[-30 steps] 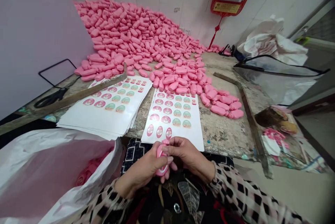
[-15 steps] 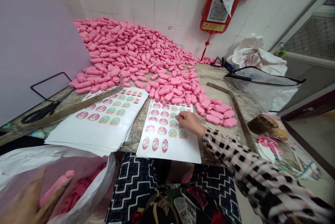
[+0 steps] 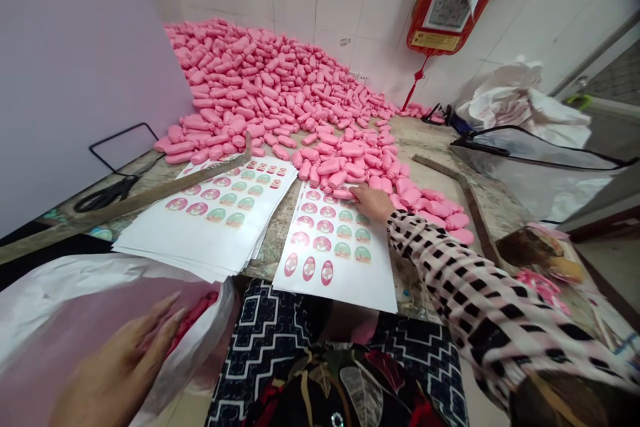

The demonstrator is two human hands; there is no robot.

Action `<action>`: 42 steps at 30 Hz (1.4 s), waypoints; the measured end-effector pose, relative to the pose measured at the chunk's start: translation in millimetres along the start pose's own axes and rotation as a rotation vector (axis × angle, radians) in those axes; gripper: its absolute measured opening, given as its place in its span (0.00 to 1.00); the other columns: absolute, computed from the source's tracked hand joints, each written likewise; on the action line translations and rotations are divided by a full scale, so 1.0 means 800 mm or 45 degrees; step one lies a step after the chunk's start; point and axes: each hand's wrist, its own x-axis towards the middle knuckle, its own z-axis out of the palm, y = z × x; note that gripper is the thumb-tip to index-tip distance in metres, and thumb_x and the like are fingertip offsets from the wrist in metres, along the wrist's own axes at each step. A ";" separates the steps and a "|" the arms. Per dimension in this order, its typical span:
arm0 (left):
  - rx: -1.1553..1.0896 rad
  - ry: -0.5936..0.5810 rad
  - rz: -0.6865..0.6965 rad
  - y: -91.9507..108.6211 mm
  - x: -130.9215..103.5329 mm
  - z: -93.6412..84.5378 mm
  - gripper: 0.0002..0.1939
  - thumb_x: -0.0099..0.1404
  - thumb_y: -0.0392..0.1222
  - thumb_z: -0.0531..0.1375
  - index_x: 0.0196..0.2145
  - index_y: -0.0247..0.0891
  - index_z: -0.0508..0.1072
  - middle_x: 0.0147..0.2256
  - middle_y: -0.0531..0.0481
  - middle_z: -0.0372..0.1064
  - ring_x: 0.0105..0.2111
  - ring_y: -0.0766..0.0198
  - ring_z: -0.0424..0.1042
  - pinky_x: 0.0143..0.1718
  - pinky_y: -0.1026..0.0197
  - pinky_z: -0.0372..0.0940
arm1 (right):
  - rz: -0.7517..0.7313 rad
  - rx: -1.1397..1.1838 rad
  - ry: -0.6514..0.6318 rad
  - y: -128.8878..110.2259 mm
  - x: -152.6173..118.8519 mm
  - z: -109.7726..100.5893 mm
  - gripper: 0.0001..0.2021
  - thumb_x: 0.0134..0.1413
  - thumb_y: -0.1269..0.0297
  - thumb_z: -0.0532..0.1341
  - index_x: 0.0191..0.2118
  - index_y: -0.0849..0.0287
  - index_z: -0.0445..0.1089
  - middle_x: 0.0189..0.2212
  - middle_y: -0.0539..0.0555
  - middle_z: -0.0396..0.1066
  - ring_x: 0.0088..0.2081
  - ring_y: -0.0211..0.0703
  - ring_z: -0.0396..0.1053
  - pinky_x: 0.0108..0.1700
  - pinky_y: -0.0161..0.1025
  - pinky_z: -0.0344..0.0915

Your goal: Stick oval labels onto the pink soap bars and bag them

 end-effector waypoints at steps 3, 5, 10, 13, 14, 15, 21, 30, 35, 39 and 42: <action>0.027 -0.057 0.118 0.053 0.014 0.001 0.18 0.64 0.50 0.50 0.47 0.42 0.70 0.42 0.46 0.73 0.39 0.52 0.73 0.39 0.50 0.69 | -0.041 0.022 -0.034 -0.004 -0.031 -0.006 0.18 0.56 0.57 0.53 0.52 0.54 0.62 0.48 0.58 0.67 0.47 0.52 0.65 0.42 0.42 0.61; -0.020 0.044 0.287 0.091 0.021 0.009 0.19 0.64 0.49 0.51 0.48 0.40 0.69 0.46 0.44 0.71 0.45 0.53 0.70 0.47 0.49 0.65 | -0.054 0.212 -0.028 -0.011 -0.060 -0.010 0.20 0.55 0.57 0.55 0.52 0.56 0.61 0.46 0.58 0.68 0.44 0.49 0.66 0.41 0.41 0.61; -0.276 -0.166 0.577 0.182 0.025 0.037 0.24 0.63 0.47 0.53 0.57 0.43 0.59 0.57 0.45 0.58 0.58 0.55 0.56 0.57 0.49 0.53 | -0.171 1.242 -0.474 -0.050 -0.148 -0.022 0.17 0.49 0.58 0.60 0.45 0.59 0.64 0.35 0.51 0.69 0.33 0.38 0.67 0.37 0.36 0.62; -0.578 -0.662 0.412 0.223 0.026 0.048 0.39 0.58 0.50 0.59 0.62 0.40 0.48 0.56 0.40 0.60 0.54 0.54 0.61 0.53 0.51 0.58 | -0.276 1.454 -0.901 -0.076 -0.194 -0.035 0.16 0.47 0.60 0.62 0.43 0.58 0.68 0.33 0.49 0.70 0.33 0.37 0.67 0.38 0.35 0.63; -0.702 -0.854 0.343 0.233 0.027 0.050 0.42 0.55 0.50 0.61 0.62 0.38 0.47 0.54 0.40 0.63 0.52 0.54 0.64 0.51 0.52 0.60 | -0.317 1.450 -0.969 -0.082 -0.205 -0.040 0.15 0.47 0.60 0.62 0.43 0.57 0.69 0.34 0.48 0.70 0.34 0.37 0.67 0.38 0.35 0.63; -0.824 -1.028 0.292 0.241 0.028 0.053 0.43 0.52 0.48 0.64 0.61 0.38 0.50 0.52 0.41 0.65 0.49 0.54 0.67 0.48 0.54 0.62 | -0.352 1.444 -0.996 -0.087 -0.213 -0.044 0.14 0.48 0.61 0.62 0.43 0.56 0.69 0.34 0.48 0.71 0.35 0.37 0.67 0.39 0.35 0.63; -1.129 -1.381 0.039 0.244 0.029 0.068 0.18 0.54 0.44 0.60 0.43 0.37 0.67 0.32 0.52 0.70 0.29 0.64 0.69 0.31 0.61 0.64 | -0.148 1.537 -0.702 -0.094 -0.221 -0.022 0.17 0.53 0.54 0.58 0.48 0.54 0.66 0.37 0.50 0.70 0.35 0.37 0.67 0.34 0.33 0.63; -0.266 -0.553 0.507 0.226 0.019 0.089 0.17 0.64 0.39 0.49 0.51 0.41 0.64 0.55 0.44 0.58 0.50 0.58 0.64 0.48 0.56 0.60 | 0.187 0.576 0.110 -0.101 -0.198 0.048 0.11 0.59 0.58 0.51 0.41 0.52 0.69 0.37 0.51 0.67 0.38 0.39 0.65 0.37 0.34 0.57; 0.039 -0.605 0.569 0.225 0.017 0.109 0.26 0.63 0.38 0.51 0.59 0.45 0.56 0.64 0.41 0.40 0.50 0.53 0.65 0.46 0.53 0.62 | 0.147 0.388 0.113 -0.110 -0.191 0.044 0.12 0.61 0.57 0.49 0.40 0.53 0.67 0.37 0.51 0.65 0.36 0.39 0.65 0.34 0.34 0.55; 0.203 -0.603 0.624 0.223 0.016 0.114 0.30 0.62 0.36 0.53 0.61 0.49 0.53 0.65 0.40 0.36 0.43 0.54 0.70 0.41 0.53 0.64 | 0.109 0.246 0.083 -0.112 -0.189 0.041 0.12 0.62 0.57 0.47 0.39 0.54 0.66 0.37 0.52 0.64 0.35 0.39 0.65 0.31 0.35 0.54; 0.252 -0.572 0.657 0.221 0.014 0.115 0.28 0.64 0.39 0.50 0.61 0.51 0.51 0.65 0.40 0.35 0.40 0.55 0.71 0.38 0.54 0.64 | 0.100 0.184 0.068 -0.114 -0.189 0.037 0.14 0.63 0.57 0.46 0.40 0.54 0.66 0.38 0.53 0.65 0.35 0.40 0.65 0.30 0.35 0.54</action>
